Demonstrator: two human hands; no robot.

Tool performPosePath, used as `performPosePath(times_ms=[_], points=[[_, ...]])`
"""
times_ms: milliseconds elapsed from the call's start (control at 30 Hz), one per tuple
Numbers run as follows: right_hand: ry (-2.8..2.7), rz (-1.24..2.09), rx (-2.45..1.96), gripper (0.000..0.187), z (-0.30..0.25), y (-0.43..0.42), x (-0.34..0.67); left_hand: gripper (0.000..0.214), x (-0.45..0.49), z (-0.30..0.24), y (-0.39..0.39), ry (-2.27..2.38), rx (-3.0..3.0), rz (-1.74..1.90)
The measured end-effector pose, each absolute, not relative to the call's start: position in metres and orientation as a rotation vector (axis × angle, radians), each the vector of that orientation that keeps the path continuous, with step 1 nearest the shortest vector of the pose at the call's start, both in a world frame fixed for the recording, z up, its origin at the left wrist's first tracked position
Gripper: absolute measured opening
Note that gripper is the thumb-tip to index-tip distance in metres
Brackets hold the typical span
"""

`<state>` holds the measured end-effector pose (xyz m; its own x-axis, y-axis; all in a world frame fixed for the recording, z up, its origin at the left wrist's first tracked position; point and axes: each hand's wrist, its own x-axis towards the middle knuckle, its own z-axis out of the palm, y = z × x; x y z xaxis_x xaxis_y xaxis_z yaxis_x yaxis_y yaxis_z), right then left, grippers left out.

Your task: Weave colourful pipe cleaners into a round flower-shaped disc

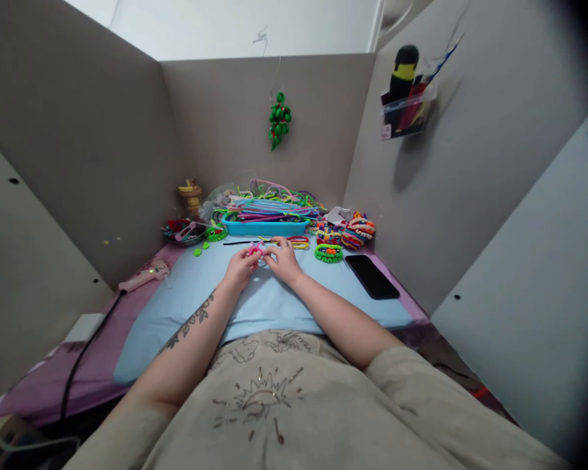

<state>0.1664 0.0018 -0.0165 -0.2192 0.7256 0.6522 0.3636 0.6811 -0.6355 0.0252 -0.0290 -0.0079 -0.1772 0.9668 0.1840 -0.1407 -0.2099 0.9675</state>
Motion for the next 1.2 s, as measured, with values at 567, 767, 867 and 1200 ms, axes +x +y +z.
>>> performPosePath(times_ms=[567,767,867,1200], points=[[-1.729,1.007,-0.819,0.025,-0.017,0.007,0.163,0.016,0.027,-0.007,-0.035,1.322,1.558,1.727],[-1.712,1.054,-0.730,0.037,-0.011,0.010,0.170,0.028,0.028,-0.001,-0.032,1.201,1.425,1.666],[-1.722,0.955,-0.693,0.026,-0.008,0.009,0.173,0.034,0.028,0.000,-0.032,1.162,1.356,1.643],[-1.845,0.543,-0.638,0.008,-0.006,-0.003,0.172,0.051,0.029,-0.003,-0.033,1.106,1.254,1.601]])
